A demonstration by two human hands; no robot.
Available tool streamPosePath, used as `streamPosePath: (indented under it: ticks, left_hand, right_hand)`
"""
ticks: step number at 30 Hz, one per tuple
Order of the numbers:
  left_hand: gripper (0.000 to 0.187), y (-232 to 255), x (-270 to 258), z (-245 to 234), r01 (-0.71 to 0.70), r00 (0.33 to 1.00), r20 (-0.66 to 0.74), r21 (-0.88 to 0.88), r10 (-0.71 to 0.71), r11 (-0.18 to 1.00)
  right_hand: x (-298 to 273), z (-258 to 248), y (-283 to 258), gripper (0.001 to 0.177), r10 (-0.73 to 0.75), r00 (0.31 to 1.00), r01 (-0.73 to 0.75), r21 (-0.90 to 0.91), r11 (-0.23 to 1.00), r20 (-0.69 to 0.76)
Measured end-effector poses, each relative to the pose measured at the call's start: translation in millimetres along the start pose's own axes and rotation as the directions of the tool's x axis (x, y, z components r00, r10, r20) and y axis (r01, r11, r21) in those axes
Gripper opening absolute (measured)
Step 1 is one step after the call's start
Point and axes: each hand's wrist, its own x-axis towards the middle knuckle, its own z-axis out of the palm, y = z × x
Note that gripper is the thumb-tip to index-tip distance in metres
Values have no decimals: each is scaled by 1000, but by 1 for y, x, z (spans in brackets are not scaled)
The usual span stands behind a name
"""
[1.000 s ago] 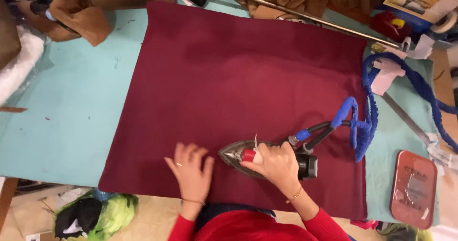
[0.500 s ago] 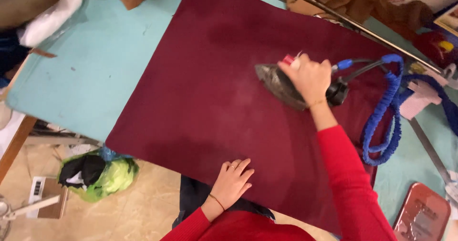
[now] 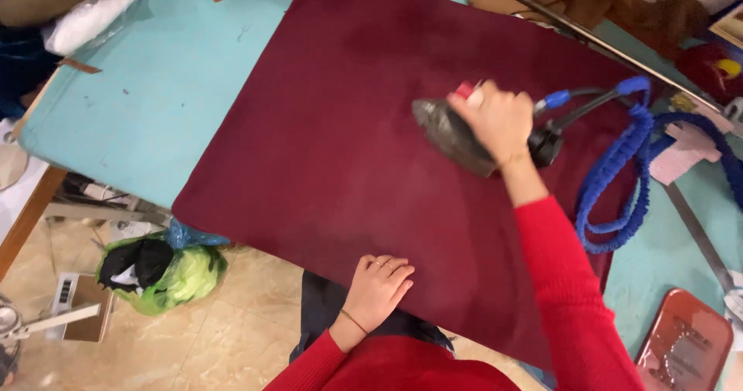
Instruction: The person is ironing a square piece of maroon fabric on a light blue work surface using a professional steam iron.
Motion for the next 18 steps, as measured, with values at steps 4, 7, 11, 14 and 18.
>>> streamPosePath:
  ticks: [4, 7, 11, 14, 18]
  left_hand:
    - [14, 21, 27, -38, -58, 993, -106, -35, 54, 998]
    - [9, 30, 43, -55, -116, 962, -259, -89, 90, 989]
    - [10, 34, 53, -62, -130, 945, -314, -112, 89, 985]
    - [10, 32, 57, -54, -116, 953, -291, -117, 77, 986]
    - [10, 27, 61, -36, -31, 989, -146, -40, 25, 999]
  right_hand:
    - [-65, -87, -39, 10, -156, 985, 153, -51, 987, -68]
    - [-124, -128, -68, 63, -29, 997, 23, 93, 995, 65]
    - [-187, -172, -81, 70, 105, 980, -151, 298, 942, 167]
    - [-207, -176, -74, 68, 157, 975, -205, 356, 912, 160]
    - [-200, -145, -49, 70, 214, 973, -228, 198, 953, 91]
